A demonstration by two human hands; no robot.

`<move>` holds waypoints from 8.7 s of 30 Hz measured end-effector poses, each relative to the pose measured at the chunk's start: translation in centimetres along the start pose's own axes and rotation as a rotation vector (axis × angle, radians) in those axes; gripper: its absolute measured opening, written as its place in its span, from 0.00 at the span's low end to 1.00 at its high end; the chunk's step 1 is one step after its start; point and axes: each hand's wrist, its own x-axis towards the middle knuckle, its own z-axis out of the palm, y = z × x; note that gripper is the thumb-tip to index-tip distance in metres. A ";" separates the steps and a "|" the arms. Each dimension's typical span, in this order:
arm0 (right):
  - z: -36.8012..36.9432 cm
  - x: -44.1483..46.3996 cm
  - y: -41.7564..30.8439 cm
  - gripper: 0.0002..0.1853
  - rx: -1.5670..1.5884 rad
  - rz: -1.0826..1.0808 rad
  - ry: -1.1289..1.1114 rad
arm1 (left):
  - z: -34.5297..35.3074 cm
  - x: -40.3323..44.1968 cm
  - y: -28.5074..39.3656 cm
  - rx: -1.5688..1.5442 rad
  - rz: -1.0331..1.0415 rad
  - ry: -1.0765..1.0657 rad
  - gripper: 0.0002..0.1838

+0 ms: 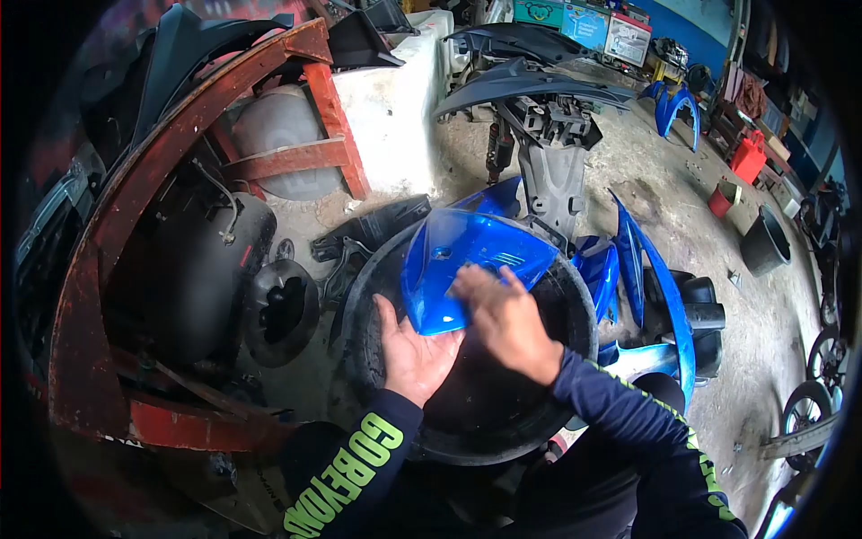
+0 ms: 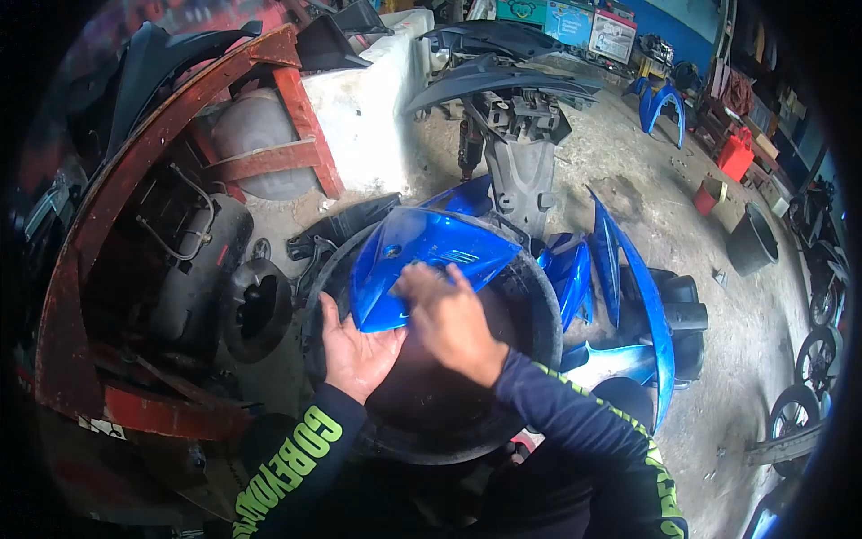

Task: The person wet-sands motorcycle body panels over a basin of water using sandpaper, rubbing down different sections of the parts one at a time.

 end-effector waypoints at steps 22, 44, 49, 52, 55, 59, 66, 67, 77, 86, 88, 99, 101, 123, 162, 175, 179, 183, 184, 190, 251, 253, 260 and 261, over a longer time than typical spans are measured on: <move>0.9 -1.7 -3.6 0.14 0.030 -0.181 -0.033 | -1.8 -0.1 -0.5 0.136 0.015 0.264 0.53; 1.5 -0.9 0.7 0.17 0.077 -0.033 -0.026 | -1.6 0.5 -1.0 0.129 0.023 0.011 0.48; 1.9 0.1 3.9 0.18 0.027 -0.032 -0.052 | -3.4 0.6 -1.0 0.230 0.063 0.088 0.43; 1.2 0.1 2.9 0.20 0.058 -0.003 -0.056 | -3.0 0.4 -1.4 0.315 0.092 0.124 0.42; 1.5 -1.9 1.5 0.19 0.150 -0.221 -0.157 | -4.5 0.7 -1.3 0.355 0.094 0.083 0.41; 2.1 0.5 6.7 0.23 -0.096 0.003 -0.041 | -4.7 0.2 -1.8 0.397 0.090 0.251 0.40; 2.5 0.2 6.9 0.23 -0.243 -0.088 -0.013 | -4.6 0.1 -1.9 0.510 0.103 0.327 0.40; 1.8 0.8 7.0 0.23 -0.236 -0.054 -0.008 | -4.2 0.0 -2.0 0.527 0.105 0.324 0.40; 2.1 0.0 5.5 0.21 -0.155 -0.044 -0.031 | -4.3 -0.1 -2.1 0.567 0.171 0.327 0.37; 2.2 -1.0 4.8 0.24 -0.200 -0.119 -0.090 | -4.7 -0.4 -1.9 0.582 0.200 0.296 0.34; 2.3 -2.3 3.8 0.25 -0.179 -0.255 -0.095 | -5.1 -0.5 -1.9 0.566 0.200 0.258 0.34; 0.9 0.1 5.3 0.24 -0.446 -0.128 -0.033 | -4.1 -0.6 -2.5 0.627 0.251 0.285 0.32; 1.3 -0.7 4.3 0.24 -0.500 -0.132 -0.014 | -4.0 -0.7 -2.7 0.625 0.255 0.313 0.32; 0.5 -0.5 3.4 0.24 -0.530 -0.121 0.043 | -2.3 -1.1 -2.4 0.675 0.304 0.266 0.32; 0.9 0.5 3.2 0.23 -0.433 -0.078 0.059 | -2.5 -0.2 -2.2 0.732 0.300 0.233 0.32; 1.3 -2.0 1.6 0.28 0.212 -0.163 -0.142 | -3.5 0.1 -1.4 0.731 0.278 0.261 0.35; 1.5 0.0 5.1 0.29 -0.005 0.109 -0.066 | -2.8 0.2 -1.4 0.673 0.252 0.263 0.35; 1.7 -2.0 2.9 0.23 0.113 -0.098 -0.081 | -3.1 0.4 -1.0 0.653 0.250 0.261 0.36; 2.1 -1.2 4.6 0.23 -0.041 -0.031 -0.023 | -3.3 0.4 -1.2 0.658 0.251 0.255 0.37; 1.9 -2.3 1.4 0.21 0.085 -0.081 -0.033 | -3.5 0.3 -1.0 0.688 0.252 0.249 0.36; -2.7 1.0 9.2 0.14 1.031 0.854 0.423 | -4.4 0.2 -1.6 0.639 0.271 0.318 0.42; -2.6 0.9 9.0 0.14 1.070 0.979 0.385 | -4.1 0.0 -1.8 0.644 0.281 0.311 0.41; -1.0 0.8 9.4 0.14 1.058 0.716 0.248 | -3.8 -0.5 -2.3 0.678 0.296 0.262 0.41; -0.9 0.9 9.3 0.14 1.003 0.666 0.240 | -3.7 -0.6 -2.4 0.673 0.292 0.296 0.41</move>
